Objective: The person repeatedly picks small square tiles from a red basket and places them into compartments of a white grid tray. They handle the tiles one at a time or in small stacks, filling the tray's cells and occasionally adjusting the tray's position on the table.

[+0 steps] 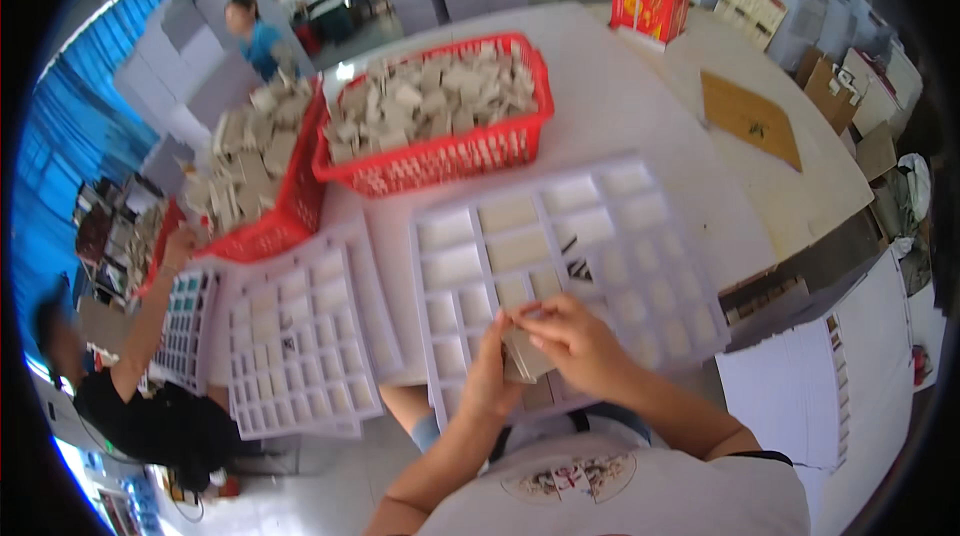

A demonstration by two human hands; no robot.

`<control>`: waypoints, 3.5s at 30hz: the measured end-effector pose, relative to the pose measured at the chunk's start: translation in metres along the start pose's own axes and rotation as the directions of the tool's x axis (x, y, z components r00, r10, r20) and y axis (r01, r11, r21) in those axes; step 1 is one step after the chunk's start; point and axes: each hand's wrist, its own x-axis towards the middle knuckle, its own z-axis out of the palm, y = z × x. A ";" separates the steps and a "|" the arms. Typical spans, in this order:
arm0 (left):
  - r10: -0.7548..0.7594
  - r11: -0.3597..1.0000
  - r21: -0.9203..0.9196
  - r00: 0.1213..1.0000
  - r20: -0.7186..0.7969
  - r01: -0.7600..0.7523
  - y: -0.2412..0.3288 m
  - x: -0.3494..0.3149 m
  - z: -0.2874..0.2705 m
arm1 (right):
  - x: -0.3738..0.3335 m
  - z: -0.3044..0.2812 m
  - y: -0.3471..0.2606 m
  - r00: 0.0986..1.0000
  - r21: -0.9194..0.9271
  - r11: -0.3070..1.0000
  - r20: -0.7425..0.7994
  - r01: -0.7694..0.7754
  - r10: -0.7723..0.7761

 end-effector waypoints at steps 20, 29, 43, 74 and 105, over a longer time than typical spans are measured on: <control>0.135 0.991 -0.023 0.989 0.062 -0.134 0.015 -0.006 0.008 | -0.007 -0.017 -0.003 0.973 0.268 0.956 -0.160 -0.118 0.165; 0.137 0.990 -0.032 0.989 -0.054 -0.138 0.041 -0.020 -0.024 | -0.040 -0.032 0.016 0.825 0.164 0.816 0.245 -0.554 0.510; 0.071 0.992 0.099 0.996 0.045 -0.076 0.031 -0.006 -0.016 | -0.074 -0.030 0.015 0.935 -0.558 0.771 0.329 0.308 -0.136; -0.001 0.995 0.098 0.999 0.043 -0.003 0.000 0.009 0.001 | -0.066 -0.063 0.031 0.984 -0.350 0.927 0.063 -0.135 0.167; -0.141 0.974 0.192 0.985 0.096 0.121 -0.023 0.007 0.032 | -0.059 -0.120 0.036 0.939 -0.393 0.899 0.190 -0.195 0.287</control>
